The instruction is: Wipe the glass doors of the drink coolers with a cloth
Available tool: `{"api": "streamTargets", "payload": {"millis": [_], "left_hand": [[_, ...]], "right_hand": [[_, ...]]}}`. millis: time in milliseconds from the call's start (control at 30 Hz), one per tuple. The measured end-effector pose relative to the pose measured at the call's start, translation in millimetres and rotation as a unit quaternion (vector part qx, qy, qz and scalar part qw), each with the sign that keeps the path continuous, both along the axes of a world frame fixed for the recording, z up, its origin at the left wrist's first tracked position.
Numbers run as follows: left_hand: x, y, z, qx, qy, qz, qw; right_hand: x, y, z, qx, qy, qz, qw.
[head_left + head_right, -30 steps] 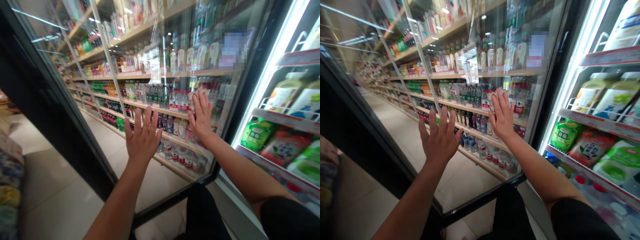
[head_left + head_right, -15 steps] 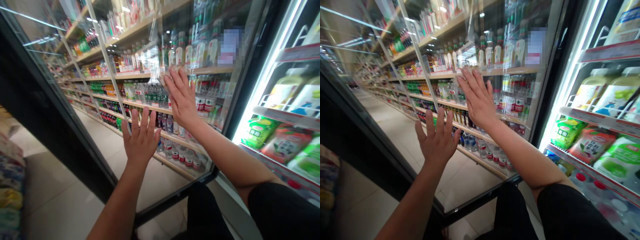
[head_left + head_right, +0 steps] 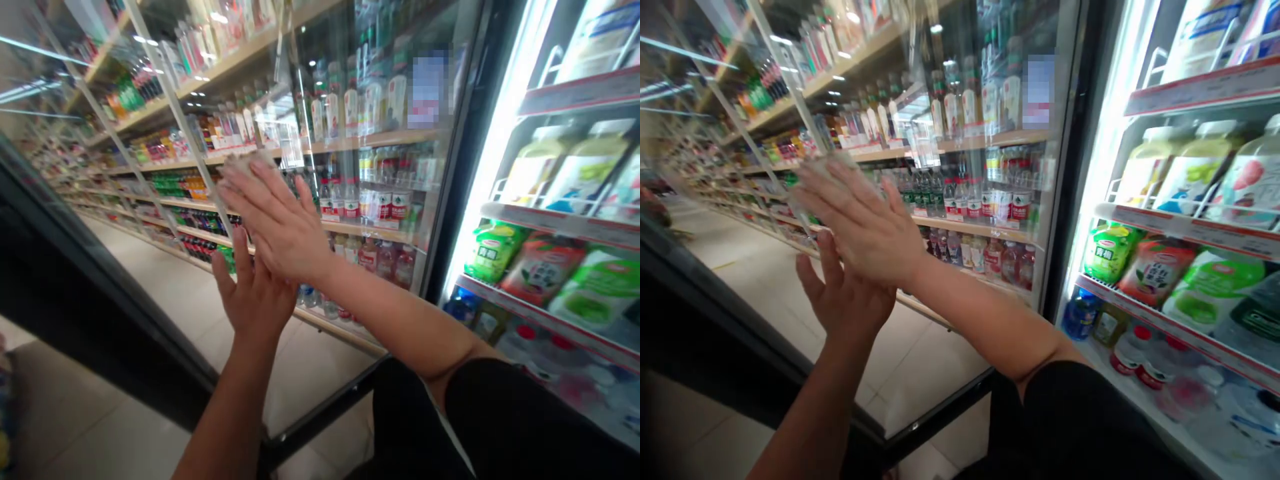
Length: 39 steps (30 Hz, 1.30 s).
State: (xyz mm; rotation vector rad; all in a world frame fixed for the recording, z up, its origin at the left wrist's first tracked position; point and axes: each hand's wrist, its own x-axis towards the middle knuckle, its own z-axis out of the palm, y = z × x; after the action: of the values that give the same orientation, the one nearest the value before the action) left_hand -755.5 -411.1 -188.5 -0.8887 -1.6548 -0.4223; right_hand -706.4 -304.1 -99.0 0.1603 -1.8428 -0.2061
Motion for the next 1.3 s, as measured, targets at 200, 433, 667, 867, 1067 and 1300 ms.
{"api": "streamTargets", "payload": {"millis": [200,433,667,867,1067,1300], "left_hand": [[1,0,0.3,0.009,-0.012,-0.013,1.000],[6,3,1.3,0.023,-0.028,-0.027,0.999],[7,2,3.4,0.010,0.000,0.003,1.000],[9,3,3.7,0.015,-0.017,0.006,1.000],[11,2,5.2,0.012,-0.055,-0.022,0.998],[19,3,7.2,0.012,-0.072,0.009,0.997]], "right_hand": [[6,6,13.5,0.054,-0.009,0.042,0.998],[4,7,10.7,0.003,0.000,0.016,1.000],[-4,14,12.0,-0.017,0.093,-0.018,0.995],[0,22,11.0,-0.060,0.048,0.000,0.997],[2,38,9.6,-0.104,0.057,-0.021,0.993],[-2,66,-8.2,-0.101,0.065,-0.045,0.992]]}}
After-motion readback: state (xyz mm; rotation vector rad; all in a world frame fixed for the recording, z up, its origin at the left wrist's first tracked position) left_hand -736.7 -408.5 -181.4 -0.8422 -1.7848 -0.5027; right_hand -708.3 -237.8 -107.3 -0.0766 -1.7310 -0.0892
